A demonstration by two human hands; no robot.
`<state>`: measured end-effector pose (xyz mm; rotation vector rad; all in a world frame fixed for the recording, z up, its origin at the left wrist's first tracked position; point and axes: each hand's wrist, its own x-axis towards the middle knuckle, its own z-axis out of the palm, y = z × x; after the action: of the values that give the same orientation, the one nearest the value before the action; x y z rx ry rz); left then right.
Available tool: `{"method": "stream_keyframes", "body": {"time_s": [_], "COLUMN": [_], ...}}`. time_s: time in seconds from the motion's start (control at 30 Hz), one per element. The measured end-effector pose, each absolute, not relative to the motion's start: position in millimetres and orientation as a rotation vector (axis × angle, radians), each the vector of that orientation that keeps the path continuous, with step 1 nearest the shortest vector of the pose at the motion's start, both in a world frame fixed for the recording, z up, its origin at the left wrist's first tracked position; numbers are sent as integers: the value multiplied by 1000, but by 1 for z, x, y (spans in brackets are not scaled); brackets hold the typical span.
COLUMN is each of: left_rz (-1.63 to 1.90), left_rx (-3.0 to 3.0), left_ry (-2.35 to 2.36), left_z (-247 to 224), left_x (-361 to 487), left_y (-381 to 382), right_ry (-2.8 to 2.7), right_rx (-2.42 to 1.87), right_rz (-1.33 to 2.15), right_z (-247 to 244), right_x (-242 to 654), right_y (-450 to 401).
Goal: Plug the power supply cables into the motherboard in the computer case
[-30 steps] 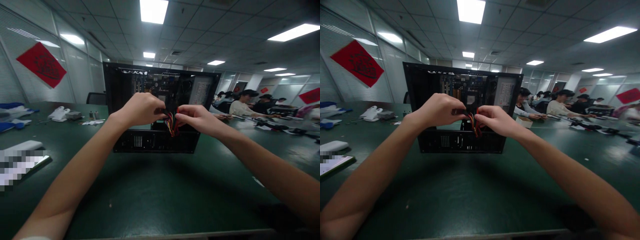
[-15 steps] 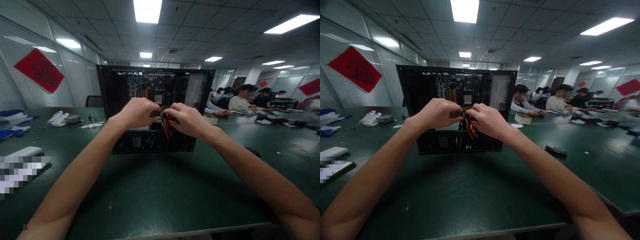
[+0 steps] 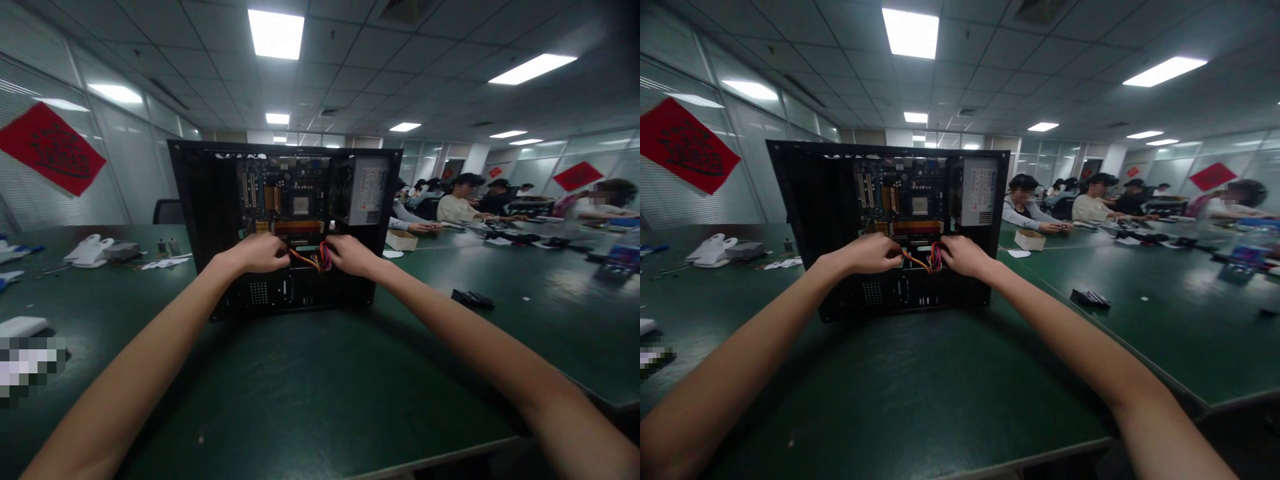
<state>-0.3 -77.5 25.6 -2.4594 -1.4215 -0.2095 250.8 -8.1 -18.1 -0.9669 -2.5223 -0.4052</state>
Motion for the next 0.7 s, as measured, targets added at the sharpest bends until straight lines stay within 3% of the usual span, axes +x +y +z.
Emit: {"method": "stream_keyframes", "body": {"time_s": [0.23, 0.5, 0.7], "left_rz": [-369, -701, -661], "left_rx": [-2456, -2839, -2952], "left_ry": [-1529, -1148, -1217], "left_z": [10, 6, 1], "left_x": [3, 51, 53], "left_y": [-55, -63, -60], "right_ry": [-2584, -2535, -2215], "right_rx": [-1126, -1025, -872], "right_rz": [-494, -542, -467], "right_z": [-7, 4, 23], "right_x": [275, 293, 416], "right_y": [-12, -30, -99]}}
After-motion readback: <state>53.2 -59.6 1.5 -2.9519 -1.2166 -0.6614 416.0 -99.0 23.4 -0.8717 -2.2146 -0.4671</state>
